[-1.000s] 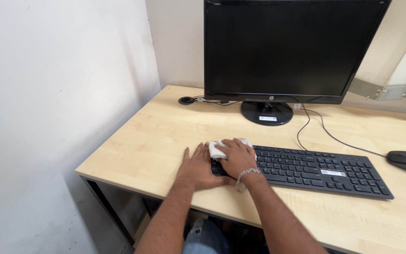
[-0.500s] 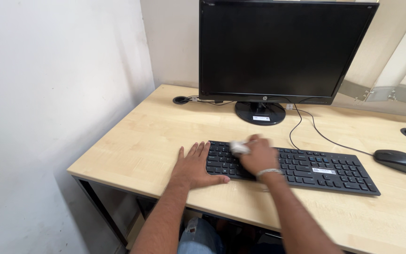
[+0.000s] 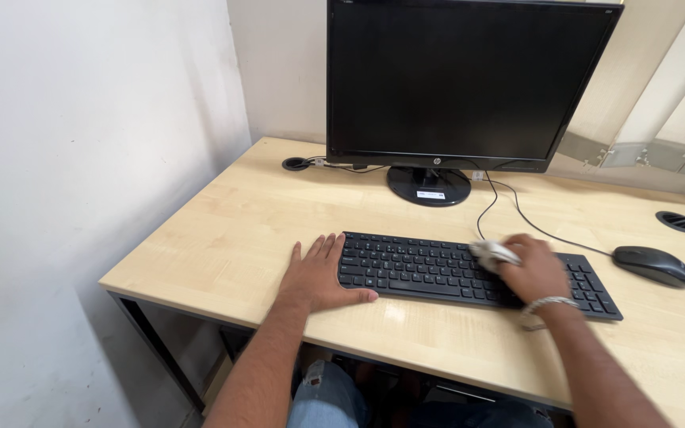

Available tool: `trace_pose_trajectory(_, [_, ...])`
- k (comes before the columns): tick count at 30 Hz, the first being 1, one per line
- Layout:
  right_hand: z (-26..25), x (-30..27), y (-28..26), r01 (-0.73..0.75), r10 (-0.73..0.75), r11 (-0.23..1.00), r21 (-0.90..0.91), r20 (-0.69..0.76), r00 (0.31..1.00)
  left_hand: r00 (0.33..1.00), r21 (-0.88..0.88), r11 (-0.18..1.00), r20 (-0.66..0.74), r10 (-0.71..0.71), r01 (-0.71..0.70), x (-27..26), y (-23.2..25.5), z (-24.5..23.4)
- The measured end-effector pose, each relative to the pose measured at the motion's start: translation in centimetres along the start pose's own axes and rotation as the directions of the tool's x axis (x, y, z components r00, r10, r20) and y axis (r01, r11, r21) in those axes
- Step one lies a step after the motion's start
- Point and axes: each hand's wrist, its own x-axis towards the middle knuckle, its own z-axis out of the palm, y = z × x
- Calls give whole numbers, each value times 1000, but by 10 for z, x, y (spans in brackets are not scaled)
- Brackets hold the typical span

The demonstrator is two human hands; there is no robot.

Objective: The person wipes the desk surface, the monitor stand and frame, the mouse, and the front and back of the keyboard with a cloth.

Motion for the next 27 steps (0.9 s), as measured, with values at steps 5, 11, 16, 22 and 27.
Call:
trace_pose_trajectory(5, [-19,1,13,-105,103,994,-38,-52,993,1000,0,1000,-6,2,-2,1,0,0])
trace_pose_trajectory(11, [54,-2,-96,188,-177,978,90,-111,978,999,-47,999,-38,22,-23,-2,0,0])
trace_pose_trajectory(16, [95,5,-183,548,-539,833,79,-108,835,999,-27,999,-27,29,-30,-3,2,-3])
trace_pose_trajectory(22, [30,-6,-174,23,15,990,-137,274,962,998,-47,998,-42,40,-42,-1,-4,-2])
trace_pose_trajectory(27, [90,-7,-198,442,-441,897,-6,59,896,998,-56,998,-59,24,-28,1,-3,0])
